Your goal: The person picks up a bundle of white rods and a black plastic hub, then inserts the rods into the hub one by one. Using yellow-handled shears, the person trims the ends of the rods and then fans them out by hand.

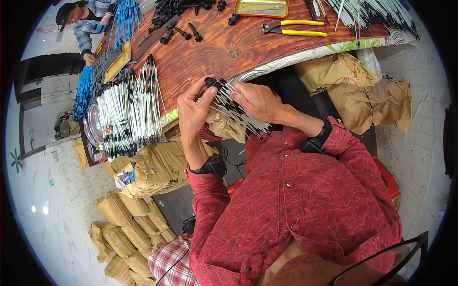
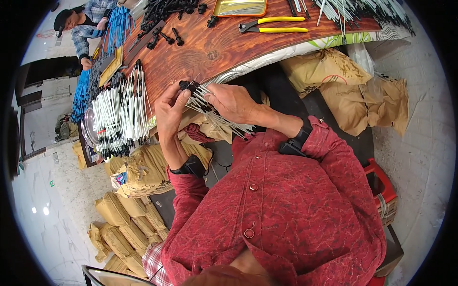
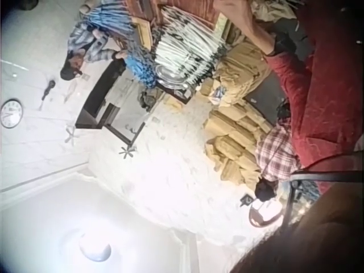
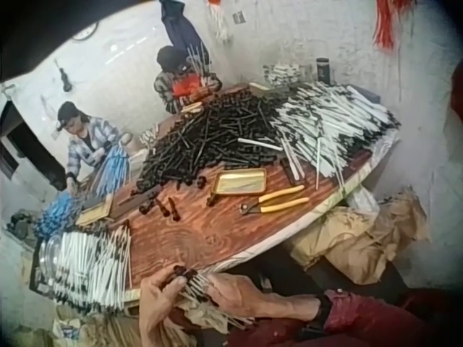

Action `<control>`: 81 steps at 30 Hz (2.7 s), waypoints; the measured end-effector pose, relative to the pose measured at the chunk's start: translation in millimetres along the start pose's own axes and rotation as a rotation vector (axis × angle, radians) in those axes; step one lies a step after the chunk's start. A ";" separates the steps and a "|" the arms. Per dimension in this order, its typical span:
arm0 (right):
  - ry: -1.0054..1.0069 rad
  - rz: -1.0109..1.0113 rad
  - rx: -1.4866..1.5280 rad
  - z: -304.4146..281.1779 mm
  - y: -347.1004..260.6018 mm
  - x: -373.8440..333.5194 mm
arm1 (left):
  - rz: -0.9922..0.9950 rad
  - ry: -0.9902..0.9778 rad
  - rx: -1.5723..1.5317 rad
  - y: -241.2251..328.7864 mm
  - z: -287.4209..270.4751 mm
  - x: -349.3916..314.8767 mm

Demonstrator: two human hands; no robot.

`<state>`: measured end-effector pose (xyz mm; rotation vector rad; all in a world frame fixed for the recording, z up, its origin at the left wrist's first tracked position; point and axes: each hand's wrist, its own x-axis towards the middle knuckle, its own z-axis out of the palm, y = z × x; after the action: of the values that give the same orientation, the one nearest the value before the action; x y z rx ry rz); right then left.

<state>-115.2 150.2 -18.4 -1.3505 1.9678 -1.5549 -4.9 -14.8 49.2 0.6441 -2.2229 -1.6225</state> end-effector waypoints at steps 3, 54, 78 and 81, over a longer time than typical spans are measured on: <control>0.026 0.001 -0.065 2.9 -1.5 0.9 | 0.002 -0.023 -0.016 2.0 -1.0 0.7; 0.172 -0.184 -0.212 10.5 -1.9 2.4 | -0.007 -0.133 -0.222 0.1 0.3 -9.4; 0.110 -0.160 -0.331 14.5 -18.0 4.6 | 0.191 -0.068 -0.222 -10.0 33.5 -17.8; -0.064 -0.092 -0.276 10.1 -22.0 2.0 | 0.169 -0.034 -0.253 -12.1 32.3 -27.4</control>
<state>-98.5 143.1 -2.3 -1.5957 2.1696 -1.2938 4.3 22.8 28.1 0.3529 -1.9873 -1.7963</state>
